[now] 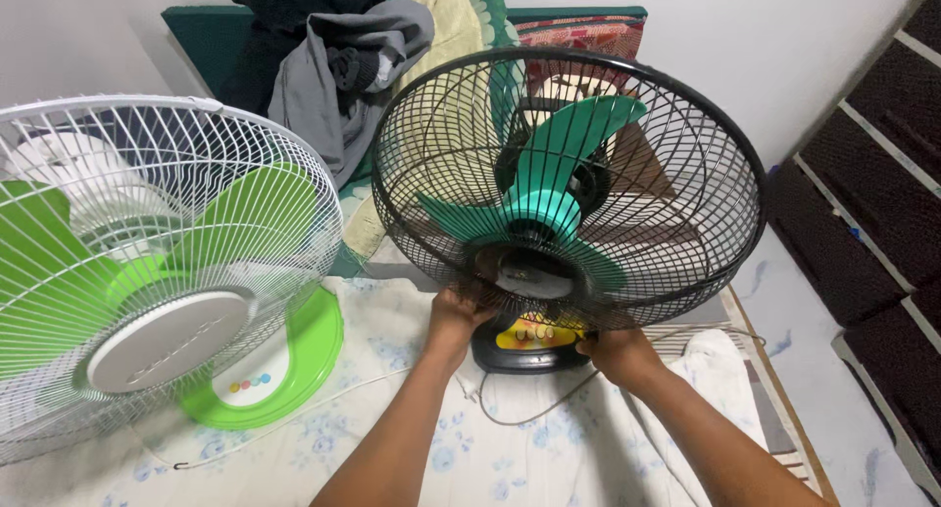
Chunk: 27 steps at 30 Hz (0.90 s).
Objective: The person disassembles a black table fan by removing the front grille and then the fan blades. The person uses a screwdriver to loosen screws on the base and manually removes the grille and blades.
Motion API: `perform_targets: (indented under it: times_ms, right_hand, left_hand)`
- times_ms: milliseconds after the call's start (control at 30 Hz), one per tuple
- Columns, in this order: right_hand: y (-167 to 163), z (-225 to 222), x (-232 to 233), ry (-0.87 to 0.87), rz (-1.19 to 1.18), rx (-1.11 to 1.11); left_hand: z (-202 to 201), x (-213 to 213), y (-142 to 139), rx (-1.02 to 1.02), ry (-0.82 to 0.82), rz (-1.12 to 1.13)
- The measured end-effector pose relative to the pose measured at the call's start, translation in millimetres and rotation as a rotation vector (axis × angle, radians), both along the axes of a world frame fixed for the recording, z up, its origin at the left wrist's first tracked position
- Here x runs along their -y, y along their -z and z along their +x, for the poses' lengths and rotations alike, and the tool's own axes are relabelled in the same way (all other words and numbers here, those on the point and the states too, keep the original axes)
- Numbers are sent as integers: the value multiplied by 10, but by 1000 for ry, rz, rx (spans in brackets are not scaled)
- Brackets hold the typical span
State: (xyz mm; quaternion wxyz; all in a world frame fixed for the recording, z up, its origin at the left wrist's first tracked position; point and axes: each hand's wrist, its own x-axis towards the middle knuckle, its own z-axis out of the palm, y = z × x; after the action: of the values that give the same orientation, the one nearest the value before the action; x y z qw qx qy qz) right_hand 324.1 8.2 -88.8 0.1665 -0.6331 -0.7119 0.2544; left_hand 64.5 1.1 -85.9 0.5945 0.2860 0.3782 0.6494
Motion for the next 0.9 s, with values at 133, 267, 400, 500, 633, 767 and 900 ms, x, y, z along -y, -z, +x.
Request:
perform_targets:
  times_ms: [133,267,400,500,633,767,900]
  right_hand:
    - [70,94,-140,-94,59,-12]
    - [-67,335,-304,-56,-279,-202]
    - [-168,398,-315,-210,-251,83]
    - [-110,324,-239,-98,-216,148]
    - [83,243,-128,-37,5,244]
    - [172,227,-149,-99,283,59]
    - [28,271,-272,6,-171,61]
  left_hand:
    - [48,-9,17,-35,10,82]
    - [53,-27,21,49,28,-15]
    - [47,-16,59,77,75,-3]
    - [45,16,107,98,67,-24]
    - [42,-8,126,78,83,17]
    - [58,-25,124,93,61,12]
    - [69,-11,124,111,47,1]
